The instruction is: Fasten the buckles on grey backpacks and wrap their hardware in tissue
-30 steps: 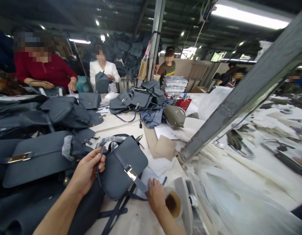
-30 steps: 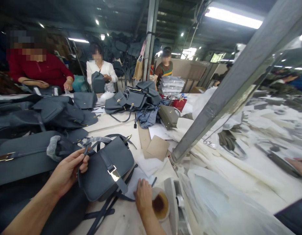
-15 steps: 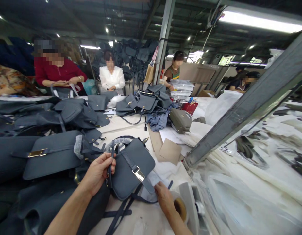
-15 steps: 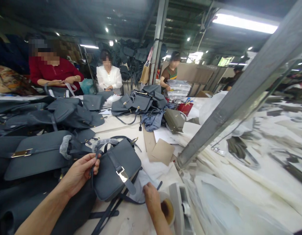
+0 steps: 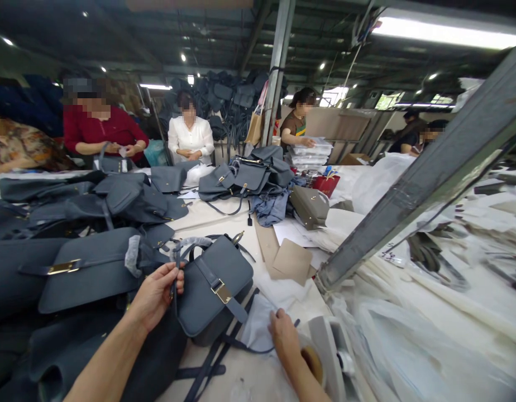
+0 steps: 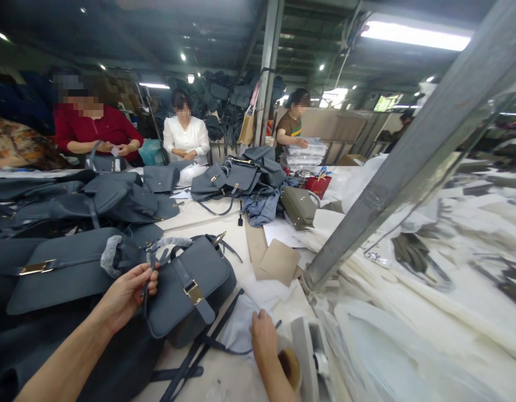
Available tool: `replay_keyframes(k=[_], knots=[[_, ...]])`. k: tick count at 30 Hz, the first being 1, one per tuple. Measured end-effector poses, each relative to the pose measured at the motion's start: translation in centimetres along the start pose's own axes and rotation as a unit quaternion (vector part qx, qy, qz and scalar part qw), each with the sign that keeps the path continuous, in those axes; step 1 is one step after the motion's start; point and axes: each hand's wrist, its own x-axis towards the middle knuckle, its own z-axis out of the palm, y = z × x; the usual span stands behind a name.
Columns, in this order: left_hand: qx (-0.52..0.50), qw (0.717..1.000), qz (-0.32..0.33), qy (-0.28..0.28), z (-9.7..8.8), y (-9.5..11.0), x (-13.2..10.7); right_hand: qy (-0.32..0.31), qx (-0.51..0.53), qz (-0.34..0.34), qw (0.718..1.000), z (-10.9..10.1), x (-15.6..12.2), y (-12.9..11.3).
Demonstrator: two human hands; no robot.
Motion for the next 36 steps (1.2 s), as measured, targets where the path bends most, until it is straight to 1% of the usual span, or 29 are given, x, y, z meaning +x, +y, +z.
replay_keyframes(k=[3,6,11,15,17,19,23,26,29,32,34,35,36], knots=[[0.001,1.000,-0.008,0.007,-0.1,-0.2,0.1,0.004,-0.013,0.004,1.000,0.5,-0.2,-0.1],[0.002,1.000,-0.011,0.003,-0.1,-0.4,0.0,0.009,-0.010,0.005,1.000,0.6,0.1,0.3],[0.000,1.000,-0.013,0.004,-0.2,-0.7,0.1,0.016,0.015,-0.007,1.000,0.8,0.7,1.0],[-0.001,1.000,-0.016,0.005,-0.3,-0.5,0.6,0.023,0.036,-0.008,0.999,1.0,1.0,0.7],[-0.001,1.000,-0.017,0.002,-0.3,-0.3,0.7,0.029,0.055,-0.021,0.998,0.8,1.1,0.6],[-0.004,1.000,-0.019,-0.002,-0.4,-0.1,0.7,0.037,0.082,-0.043,0.995,0.2,1.1,0.8],[-0.021,0.999,-0.036,-0.023,-0.5,-0.3,0.2,0.057,0.157,-0.103,0.980,-1.9,0.5,1.9],[-0.015,0.997,-0.060,-0.050,0.0,-0.4,-0.3,0.077,0.201,-0.119,0.969,-3.3,-0.4,2.7],[-0.016,0.995,-0.081,-0.063,0.8,-0.2,-0.6,0.086,0.260,-0.094,0.957,-4.2,-0.8,2.9],[-0.047,0.990,-0.106,-0.083,1.3,0.2,-0.8,0.070,0.341,-0.059,0.936,-5.2,-0.6,2.9],[-0.064,0.986,-0.114,-0.103,1.2,0.4,-1.0,0.064,0.355,-0.053,0.931,-6.5,-0.6,2.9],[-0.070,0.985,-0.114,-0.111,1.1,0.4,-1.1,0.067,0.375,-0.049,0.923,-7.4,-0.7,2.8],[-0.072,0.984,-0.113,-0.118,0.9,0.4,-1.2,0.067,0.424,-0.035,0.902,-8.5,-1.0,2.7]])
